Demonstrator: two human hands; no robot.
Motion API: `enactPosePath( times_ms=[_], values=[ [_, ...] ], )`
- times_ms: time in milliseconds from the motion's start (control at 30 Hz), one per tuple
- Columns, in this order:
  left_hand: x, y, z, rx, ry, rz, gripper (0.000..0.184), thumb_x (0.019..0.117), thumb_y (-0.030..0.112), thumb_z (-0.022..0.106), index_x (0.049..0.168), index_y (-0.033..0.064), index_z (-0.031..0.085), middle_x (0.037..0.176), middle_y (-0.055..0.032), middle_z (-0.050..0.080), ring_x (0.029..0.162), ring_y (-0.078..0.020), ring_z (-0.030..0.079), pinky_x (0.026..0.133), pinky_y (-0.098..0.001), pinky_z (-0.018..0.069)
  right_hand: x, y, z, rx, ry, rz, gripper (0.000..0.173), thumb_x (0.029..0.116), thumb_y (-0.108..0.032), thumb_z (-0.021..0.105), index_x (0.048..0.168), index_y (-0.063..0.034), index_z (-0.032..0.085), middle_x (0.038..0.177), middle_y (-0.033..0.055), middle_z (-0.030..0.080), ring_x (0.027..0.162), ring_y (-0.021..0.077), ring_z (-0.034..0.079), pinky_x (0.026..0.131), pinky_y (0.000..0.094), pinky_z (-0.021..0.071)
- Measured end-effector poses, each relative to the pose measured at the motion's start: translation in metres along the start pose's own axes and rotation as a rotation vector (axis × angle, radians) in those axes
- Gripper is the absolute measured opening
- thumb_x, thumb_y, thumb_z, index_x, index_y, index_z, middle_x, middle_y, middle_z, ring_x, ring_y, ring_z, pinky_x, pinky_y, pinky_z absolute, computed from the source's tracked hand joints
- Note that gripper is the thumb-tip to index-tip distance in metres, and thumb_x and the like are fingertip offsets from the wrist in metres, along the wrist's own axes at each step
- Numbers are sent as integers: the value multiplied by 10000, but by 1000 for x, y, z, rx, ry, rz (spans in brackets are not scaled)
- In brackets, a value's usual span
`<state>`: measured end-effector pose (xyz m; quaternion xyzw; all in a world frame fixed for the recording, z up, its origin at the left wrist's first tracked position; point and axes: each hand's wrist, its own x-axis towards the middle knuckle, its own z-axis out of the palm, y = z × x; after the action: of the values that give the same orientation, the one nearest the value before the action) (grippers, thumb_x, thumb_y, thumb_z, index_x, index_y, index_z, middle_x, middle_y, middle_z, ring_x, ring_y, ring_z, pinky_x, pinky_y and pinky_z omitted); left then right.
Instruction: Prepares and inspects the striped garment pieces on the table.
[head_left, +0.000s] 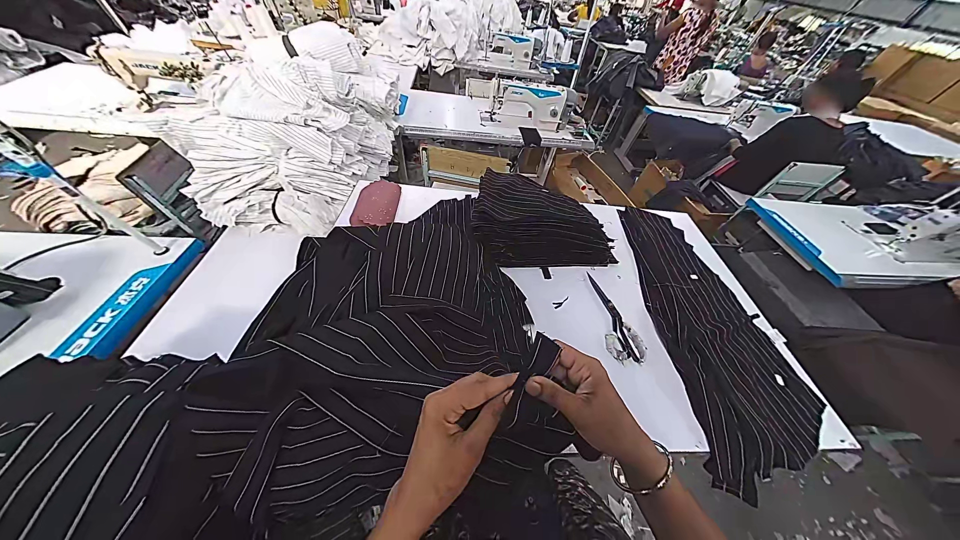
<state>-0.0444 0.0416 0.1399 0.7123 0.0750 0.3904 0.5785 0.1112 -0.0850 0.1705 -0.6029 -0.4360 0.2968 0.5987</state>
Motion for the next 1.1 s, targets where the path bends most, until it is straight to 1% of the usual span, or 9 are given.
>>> enactPosePath(
  times_ms=[100,200,300,367,467,700,867,1000,1100],
  values=[
    [0,-1,2,16,-28,73,223,1006,297,643,1050,115,763,1035,50,756,998,37,677,886,-143,551,-2,1,1,23,15,-9,122,928,-154,737,1003,-88,666,816,-114,708,742,-50,657,707,138,549],
    [1,0,9,143,57,105,190,919,237,737,1006,77,791,970,5,771,939,24,699,858,-126,556,-2,0,3,34,28,11,233,917,-147,745,1047,-122,554,777,-132,699,696,-60,641,662,127,518],
    [6,9,9,118,66,-52,168,928,178,704,997,45,779,916,38,769,834,72,683,779,-94,550,-2,1,-8,-16,-105,9,382,941,-184,725,1245,4,592,897,-95,731,755,-58,656,708,145,557],
    [10,11,8,52,39,-148,136,934,164,691,1004,63,749,880,80,747,791,67,669,741,-102,549,-4,2,-17,-78,-161,1,226,946,-197,731,1079,-16,709,903,-79,741,797,-69,664,746,143,563],
    [12,8,9,30,12,-182,131,923,173,706,1002,74,737,881,84,737,795,44,671,749,-124,556,-5,4,-18,-144,-137,45,180,959,-224,716,900,-54,720,770,-96,702,704,-99,616,663,108,511],
    [21,-14,20,116,50,-52,129,917,226,721,957,117,778,902,69,717,880,38,655,822,-113,536,-5,10,-31,-265,-136,93,199,946,-235,729,948,-40,770,834,-40,746,766,-85,648,720,121,526],
    [32,-22,22,43,6,-98,108,914,155,707,959,67,749,909,93,760,861,67,689,824,-124,565,3,21,-48,-479,-67,-39,161,881,-215,784,940,-67,810,950,44,787,910,85,735,838,293,583],
    [38,-32,23,-157,5,-457,116,923,-16,611,967,59,687,811,122,719,759,46,664,734,-167,560,18,51,-30,-469,-60,-10,122,858,-111,741,875,5,774,850,134,753,815,235,730,757,446,568],
    [36,-53,17,-234,-52,-652,151,975,1,534,966,82,662,777,124,703,734,38,652,723,-191,546,18,92,-25,-455,-158,168,155,900,-91,699,987,5,784,919,195,757,894,356,733,821,603,548]
  ],
)
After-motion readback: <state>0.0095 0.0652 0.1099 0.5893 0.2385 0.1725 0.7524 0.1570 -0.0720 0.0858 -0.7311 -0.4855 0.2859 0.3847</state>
